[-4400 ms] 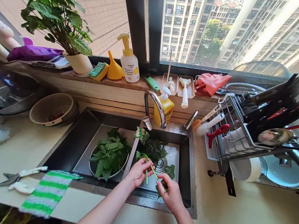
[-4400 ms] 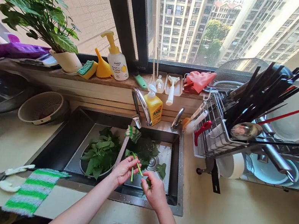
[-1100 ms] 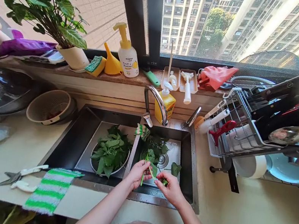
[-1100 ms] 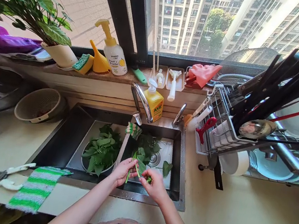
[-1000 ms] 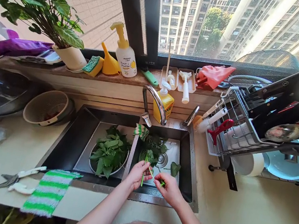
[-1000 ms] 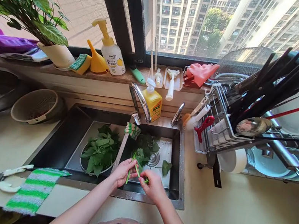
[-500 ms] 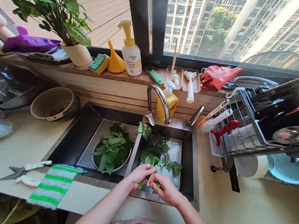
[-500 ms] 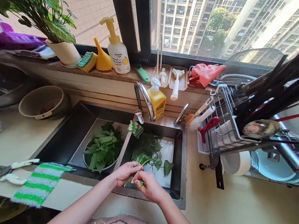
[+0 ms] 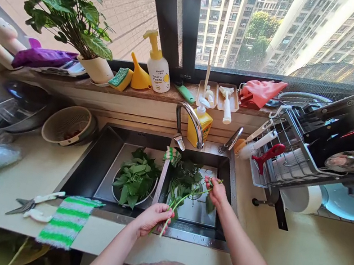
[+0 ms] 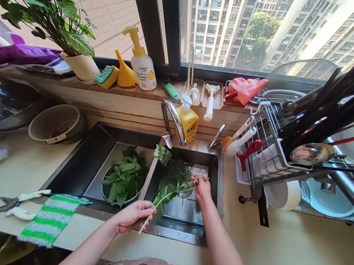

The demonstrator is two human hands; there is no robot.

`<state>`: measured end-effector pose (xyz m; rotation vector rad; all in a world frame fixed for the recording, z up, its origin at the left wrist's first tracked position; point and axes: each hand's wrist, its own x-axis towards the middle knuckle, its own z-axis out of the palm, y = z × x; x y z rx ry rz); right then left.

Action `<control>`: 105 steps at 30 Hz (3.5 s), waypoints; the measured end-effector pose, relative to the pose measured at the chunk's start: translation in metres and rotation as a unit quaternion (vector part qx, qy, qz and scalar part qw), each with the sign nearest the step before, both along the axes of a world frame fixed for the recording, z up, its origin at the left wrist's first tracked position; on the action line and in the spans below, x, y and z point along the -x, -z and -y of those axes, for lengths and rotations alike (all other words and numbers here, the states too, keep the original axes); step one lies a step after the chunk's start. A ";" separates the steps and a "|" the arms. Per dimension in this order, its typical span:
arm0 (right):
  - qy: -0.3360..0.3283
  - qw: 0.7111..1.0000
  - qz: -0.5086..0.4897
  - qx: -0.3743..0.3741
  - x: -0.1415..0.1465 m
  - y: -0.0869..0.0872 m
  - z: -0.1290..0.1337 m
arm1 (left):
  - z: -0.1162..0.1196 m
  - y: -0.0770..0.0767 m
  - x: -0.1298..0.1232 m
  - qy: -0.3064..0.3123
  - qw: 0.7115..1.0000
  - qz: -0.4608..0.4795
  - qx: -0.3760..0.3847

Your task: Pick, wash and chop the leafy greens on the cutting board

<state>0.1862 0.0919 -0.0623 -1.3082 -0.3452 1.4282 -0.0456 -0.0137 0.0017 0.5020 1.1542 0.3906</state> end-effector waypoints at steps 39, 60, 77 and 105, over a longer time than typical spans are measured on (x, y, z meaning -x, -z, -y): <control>-0.358 0.915 0.176 -0.068 0.028 -0.060 0.092 | -0.034 -0.055 0.016 -0.220 0.917 -0.147 -0.297; -0.346 0.923 0.165 0.018 0.024 -0.038 0.097 | -0.039 0.077 0.172 0.016 0.747 -0.649 -0.144; -0.363 0.919 0.152 0.032 0.028 -0.033 0.102 | -0.056 0.049 0.182 -0.216 0.859 -0.445 -0.132; -0.260 0.831 0.421 -0.255 0.018 -0.076 0.110 | -0.040 -0.041 -0.068 -0.191 0.967 0.108 -0.126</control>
